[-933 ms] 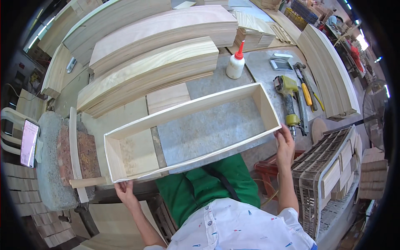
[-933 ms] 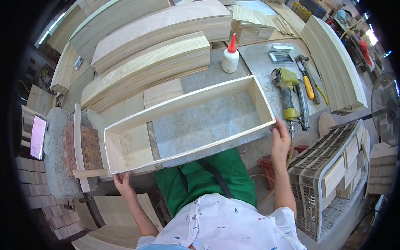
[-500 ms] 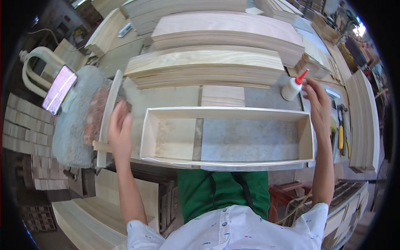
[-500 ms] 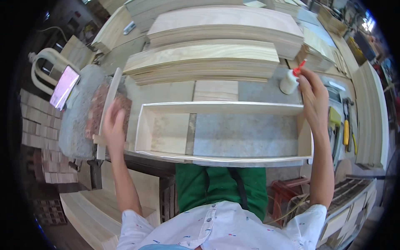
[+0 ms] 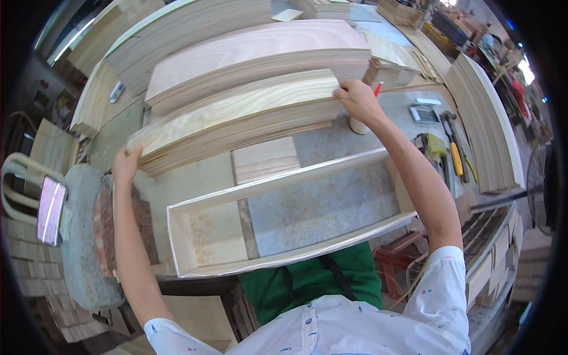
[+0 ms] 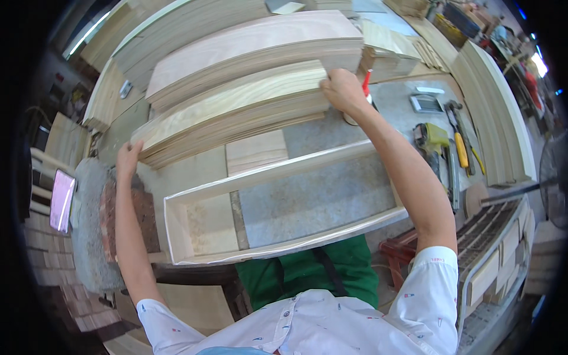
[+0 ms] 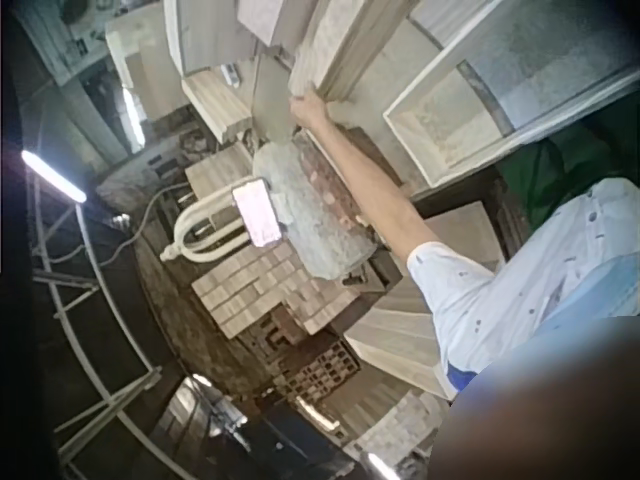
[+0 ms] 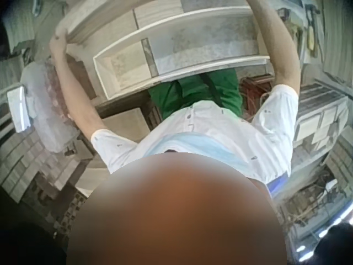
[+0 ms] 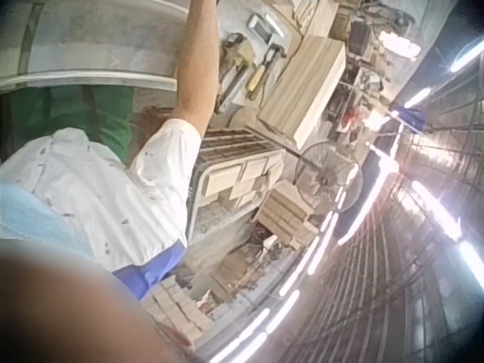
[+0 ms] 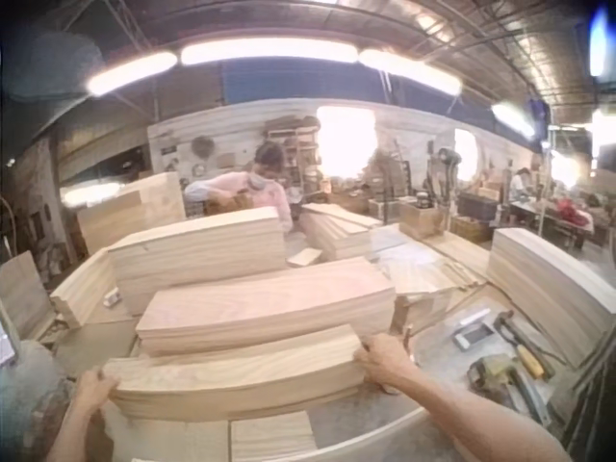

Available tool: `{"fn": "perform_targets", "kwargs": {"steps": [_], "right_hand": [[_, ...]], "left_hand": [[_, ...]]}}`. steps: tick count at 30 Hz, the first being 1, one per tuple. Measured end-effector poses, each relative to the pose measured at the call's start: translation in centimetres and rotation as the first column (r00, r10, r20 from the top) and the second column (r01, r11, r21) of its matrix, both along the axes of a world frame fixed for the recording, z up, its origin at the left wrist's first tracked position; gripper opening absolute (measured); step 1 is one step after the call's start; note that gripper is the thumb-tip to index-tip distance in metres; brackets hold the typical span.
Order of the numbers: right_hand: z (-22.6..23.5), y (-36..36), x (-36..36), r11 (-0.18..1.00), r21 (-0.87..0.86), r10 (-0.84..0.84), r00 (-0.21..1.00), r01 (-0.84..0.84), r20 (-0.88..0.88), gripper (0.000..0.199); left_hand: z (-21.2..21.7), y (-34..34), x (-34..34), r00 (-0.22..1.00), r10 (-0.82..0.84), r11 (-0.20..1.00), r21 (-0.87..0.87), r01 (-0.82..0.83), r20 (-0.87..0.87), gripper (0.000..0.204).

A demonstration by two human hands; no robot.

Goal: Applying glue and using a pneumatic nail gun to assemble wooden drawer components at a workbench.

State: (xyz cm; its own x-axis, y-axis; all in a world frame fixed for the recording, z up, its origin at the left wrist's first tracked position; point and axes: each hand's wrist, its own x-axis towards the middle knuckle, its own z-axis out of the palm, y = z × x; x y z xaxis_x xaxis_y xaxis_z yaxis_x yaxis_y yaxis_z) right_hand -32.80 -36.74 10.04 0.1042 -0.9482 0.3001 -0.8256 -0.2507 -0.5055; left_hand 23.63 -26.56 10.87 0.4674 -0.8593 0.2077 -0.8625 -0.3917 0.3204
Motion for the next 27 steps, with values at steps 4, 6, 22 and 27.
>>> {"fn": "perform_targets", "kwargs": {"steps": [4, 6, 22, 27], "right_hand": [[0.6, 0.5, 0.1, 0.999, -0.040, 0.023, 1.000, -0.023, 0.007, 0.030], [1.1, 0.7, 0.1, 1.000, -0.025, 0.019, 1.000, -0.018, 0.020, 0.029], [3.0, 22.3, -15.8, 0.923, 0.384, -0.217, 0.780, -0.032, 0.587, 0.018], [0.5, 24.1, -17.1, 0.894, 0.446, -0.261, 0.751, -0.050, 0.607, 0.014]], "left_hand": [[0.1, 0.3, 0.5, 0.999, -0.014, 1.000, -0.008, 0.013, -0.052, 0.076], [-0.1, 0.6, 1.0, 0.999, 0.014, 0.996, -0.091, -0.019, -0.053, 0.073], [-1.6, 24.0, -13.7, 0.801, -0.191, 0.967, -0.250, 0.053, -0.568, 0.048], [-3.5, 26.0, -14.5, 0.796, -0.200, 0.971, -0.221, 0.086, -0.571, 0.048]]}}
